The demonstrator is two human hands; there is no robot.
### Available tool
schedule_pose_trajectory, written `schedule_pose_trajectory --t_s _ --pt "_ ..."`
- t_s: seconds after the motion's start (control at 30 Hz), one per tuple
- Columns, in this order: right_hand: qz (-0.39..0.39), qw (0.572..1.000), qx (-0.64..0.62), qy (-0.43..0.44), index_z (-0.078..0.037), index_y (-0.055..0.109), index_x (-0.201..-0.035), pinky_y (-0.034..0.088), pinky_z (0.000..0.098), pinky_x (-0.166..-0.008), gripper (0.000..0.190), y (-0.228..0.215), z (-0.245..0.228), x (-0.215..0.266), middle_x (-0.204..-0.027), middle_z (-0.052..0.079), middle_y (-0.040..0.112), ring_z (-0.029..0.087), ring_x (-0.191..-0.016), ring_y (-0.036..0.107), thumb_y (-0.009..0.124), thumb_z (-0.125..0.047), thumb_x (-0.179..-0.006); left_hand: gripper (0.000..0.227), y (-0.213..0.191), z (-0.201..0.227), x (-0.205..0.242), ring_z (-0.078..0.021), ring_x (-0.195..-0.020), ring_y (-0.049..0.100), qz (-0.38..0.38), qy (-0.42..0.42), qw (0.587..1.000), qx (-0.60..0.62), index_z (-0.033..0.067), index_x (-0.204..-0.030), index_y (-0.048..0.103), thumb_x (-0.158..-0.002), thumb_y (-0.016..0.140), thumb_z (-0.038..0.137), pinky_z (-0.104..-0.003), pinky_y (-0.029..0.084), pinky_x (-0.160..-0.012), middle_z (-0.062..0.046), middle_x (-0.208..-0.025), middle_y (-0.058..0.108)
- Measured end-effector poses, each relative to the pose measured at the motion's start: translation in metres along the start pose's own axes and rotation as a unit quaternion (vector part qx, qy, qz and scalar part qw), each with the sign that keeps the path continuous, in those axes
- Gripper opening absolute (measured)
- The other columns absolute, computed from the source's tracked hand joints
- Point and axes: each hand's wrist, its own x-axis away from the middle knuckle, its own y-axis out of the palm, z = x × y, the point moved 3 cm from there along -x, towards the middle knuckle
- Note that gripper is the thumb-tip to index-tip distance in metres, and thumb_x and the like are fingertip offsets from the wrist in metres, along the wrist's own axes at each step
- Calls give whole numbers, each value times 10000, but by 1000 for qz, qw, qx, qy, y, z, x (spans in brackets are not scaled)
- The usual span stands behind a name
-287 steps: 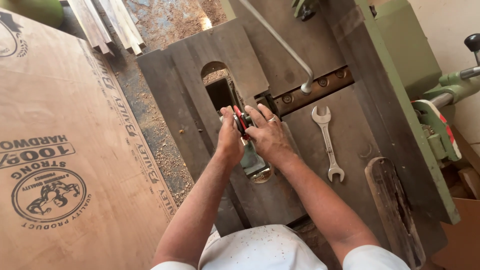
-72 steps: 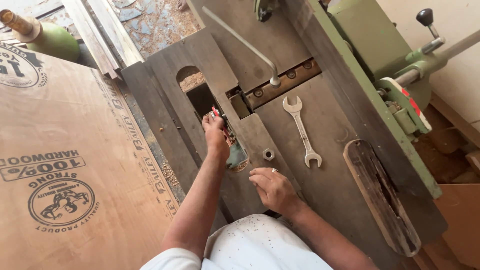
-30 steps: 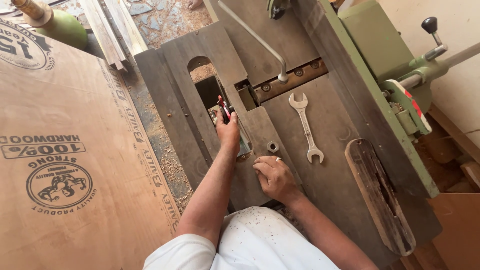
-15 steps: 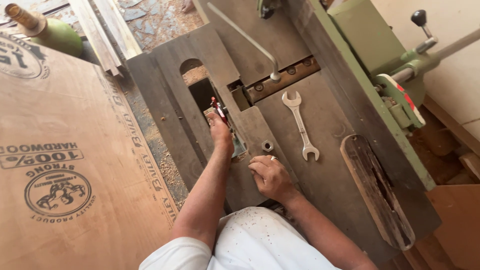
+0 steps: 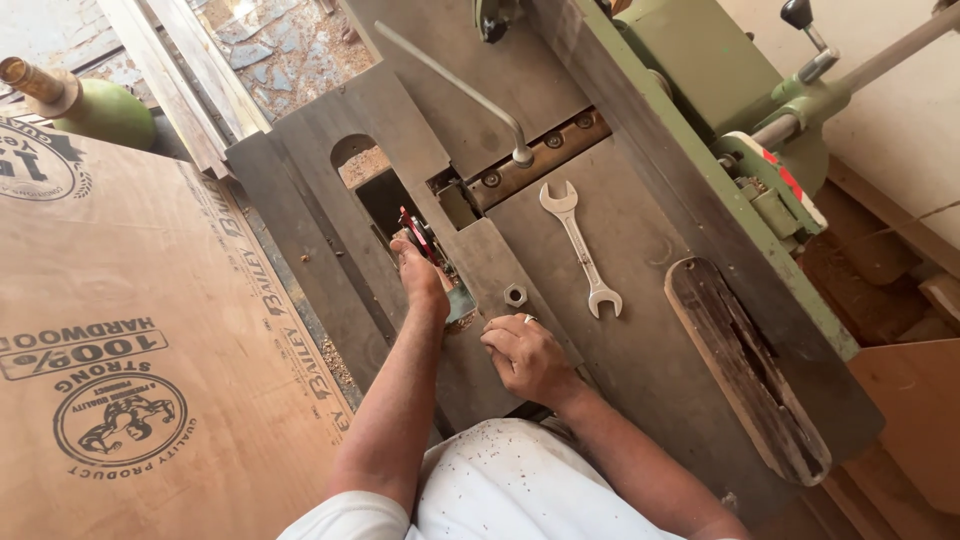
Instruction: Adjusting and replacing components on a table saw using wrenches and metal parts.
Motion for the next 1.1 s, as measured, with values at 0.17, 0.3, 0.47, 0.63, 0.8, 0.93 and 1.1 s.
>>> schedule_pose_trajectory --t_s 0.17,0.3,0.47,0.63,0.8,0.93,1.1 --pt "1 1000 2 -7 -50 698 -977 539 410 -858 122 -2 -3 -1 -1035 92 704 308 -932 670 712 -33 -857 701 6 13 11 -200 -1348 537 -10 -22 1000 14 146 -1479 491 -1014 283 628 -363 416 -1123 -29 -1483 563" --pt "2 1000 -6 -10 -45 697 -977 546 406 -860 141 -2 -5 0 -1030 96 711 304 -938 681 705 -6 -842 705 -2 24 22 -212 -1390 470 -23 -71 996 42 146 -1536 364 -1032 269 631 -388 365 -1159 -37 -1523 471" --pt "46 998 -20 -21 -47 687 -980 553 411 -878 135 -2 -6 2 -1047 105 712 308 -975 693 709 2 -856 710 -22 111 103 -249 -1352 487 -152 -115 972 137 98 -1517 349 -1053 233 622 -430 374 -1135 -122 -1455 508" --pt "109 987 2 116 -67 683 -1036 565 381 -794 153 10 23 7 -1100 119 665 296 -938 680 719 -25 -894 606 -93 166 126 -257 -1261 612 -108 61 992 -25 37 -1424 487 -1057 308 485 -431 469 -1096 -132 -1345 650" --pt "82 980 66 166 -39 620 -1225 557 419 -820 423 11 27 -13 -1217 169 544 345 -994 620 760 -80 -828 454 -153 118 114 -218 -1073 671 -73 98 990 -70 16 -1307 604 -1061 507 385 -385 539 -963 -110 -1175 720" --pt "-7 954 175 245 -63 658 -1263 529 457 -857 487 5 29 -26 -1254 176 578 363 -1041 631 813 -124 -806 301 -149 101 138 -171 -1015 703 -117 135 976 -124 31 -1213 687 -1010 642 249 -297 572 -922 -83 -1107 751" --pt "-6 964 174 199 -62 691 -1204 544 428 -890 427 7 35 -25 -1173 159 637 342 -1025 663 819 -140 -804 247 -127 133 167 -172 -978 712 -135 197 930 -278 43 -1178 694 -966 688 170 -286 585 -873 -83 -1092 745"
